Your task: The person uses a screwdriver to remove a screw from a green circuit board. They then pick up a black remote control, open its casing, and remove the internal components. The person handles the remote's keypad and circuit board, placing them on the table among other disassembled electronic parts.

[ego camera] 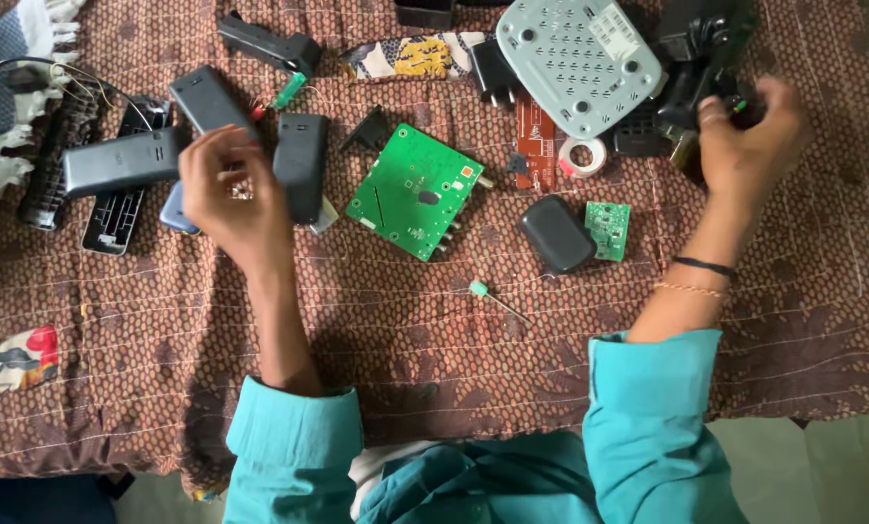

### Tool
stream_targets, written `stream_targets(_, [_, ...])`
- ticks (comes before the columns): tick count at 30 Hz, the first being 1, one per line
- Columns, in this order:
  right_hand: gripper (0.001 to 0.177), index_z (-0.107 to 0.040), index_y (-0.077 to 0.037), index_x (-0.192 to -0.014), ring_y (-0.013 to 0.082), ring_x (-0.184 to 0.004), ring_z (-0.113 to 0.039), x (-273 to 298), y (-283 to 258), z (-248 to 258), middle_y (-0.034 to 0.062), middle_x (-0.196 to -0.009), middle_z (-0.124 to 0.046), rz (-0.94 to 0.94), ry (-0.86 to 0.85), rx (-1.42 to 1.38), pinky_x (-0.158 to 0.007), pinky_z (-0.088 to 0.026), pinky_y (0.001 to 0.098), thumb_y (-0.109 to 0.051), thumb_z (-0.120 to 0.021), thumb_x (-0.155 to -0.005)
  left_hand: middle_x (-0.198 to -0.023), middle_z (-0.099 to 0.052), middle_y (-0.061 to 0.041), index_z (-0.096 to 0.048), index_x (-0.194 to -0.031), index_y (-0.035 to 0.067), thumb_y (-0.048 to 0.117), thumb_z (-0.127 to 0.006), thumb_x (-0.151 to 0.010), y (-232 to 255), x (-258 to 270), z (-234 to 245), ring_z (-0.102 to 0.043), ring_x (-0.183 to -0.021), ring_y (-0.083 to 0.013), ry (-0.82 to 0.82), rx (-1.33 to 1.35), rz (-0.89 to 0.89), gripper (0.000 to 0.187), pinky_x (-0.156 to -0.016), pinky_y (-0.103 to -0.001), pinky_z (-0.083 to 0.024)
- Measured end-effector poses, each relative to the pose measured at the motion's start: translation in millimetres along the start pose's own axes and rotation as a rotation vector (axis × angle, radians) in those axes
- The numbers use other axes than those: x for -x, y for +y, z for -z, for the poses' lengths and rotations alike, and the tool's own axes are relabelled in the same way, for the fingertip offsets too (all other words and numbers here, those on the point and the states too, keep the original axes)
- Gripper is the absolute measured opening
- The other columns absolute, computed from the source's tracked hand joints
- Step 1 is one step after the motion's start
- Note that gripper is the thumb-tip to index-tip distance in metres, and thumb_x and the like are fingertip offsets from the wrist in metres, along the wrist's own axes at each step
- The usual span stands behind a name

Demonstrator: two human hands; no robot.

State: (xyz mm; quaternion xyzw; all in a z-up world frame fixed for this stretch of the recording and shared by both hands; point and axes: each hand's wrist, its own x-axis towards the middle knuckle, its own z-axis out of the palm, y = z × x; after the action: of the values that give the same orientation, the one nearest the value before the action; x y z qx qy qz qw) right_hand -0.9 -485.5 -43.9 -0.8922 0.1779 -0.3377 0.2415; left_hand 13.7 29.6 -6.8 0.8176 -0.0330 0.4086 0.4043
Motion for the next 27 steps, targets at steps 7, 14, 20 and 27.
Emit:
stream_targets(7, [0.064,-0.06,0.003,-0.132,0.0454,-0.119,-0.052,-2,-9,-28,0.0265,-0.124,-0.062,0.131,-0.045,0.079,-0.101,-0.026,0.0694,-0.027,-0.092,-0.085,-0.107,-0.071,-0.013,-0.07,-0.106,-0.003,-0.011,-0.064,-0.092,47,9,-11,-0.071,-0.09,-0.0181,-0.171,0.093,-0.003,0.017,-0.076,-0.031,-0.058])
stream_targets(14, [0.04,-0.062,0.006,-0.125,0.0157,-0.099,-0.066,-8,-39,-26,0.0088,-0.11,-0.068,0.127,-0.178,-0.642,-0.088,-0.054,0.0276,-0.004,-0.085,-0.094,-0.103,-0.071,-0.013,-0.069,-0.107,-0.004,-0.009,-0.065,-0.093,64,19,-23,-0.069,-0.084,-0.0165,-0.287,0.188,0.017,0.015,-0.075,-0.027,-0.056])
stream_targets(20, [0.03,-0.069,0.005,-0.126,0.0153,-0.102,-0.068,-3,-78,12,0.0091,-0.115,-0.073,-0.11,-0.382,-1.204,-0.097,-0.056,0.0285,-0.008,-0.079,-0.101,-0.097,-0.071,-0.01,-0.069,-0.107,-0.003,-0.01,-0.063,-0.094,64,20,-26,-0.068,-0.081,-0.0137,-0.332,0.234,0.026,0.017,-0.073,-0.027,-0.054])
stream_targets(27, [0.025,-0.065,0.002,-0.131,0.0232,-0.115,-0.074,-7,-108,16,0.0168,-0.123,-0.074,0.024,-0.61,-1.352,-0.102,-0.06,0.0337,-0.015,-0.065,-0.112,-0.106,-0.073,-0.01,-0.071,-0.11,0.0,-0.011,-0.064,-0.091,100,18,-39,-0.071,-0.088,-0.0165,-0.433,0.343,-0.015,0.023,-0.075,-0.027,-0.055])
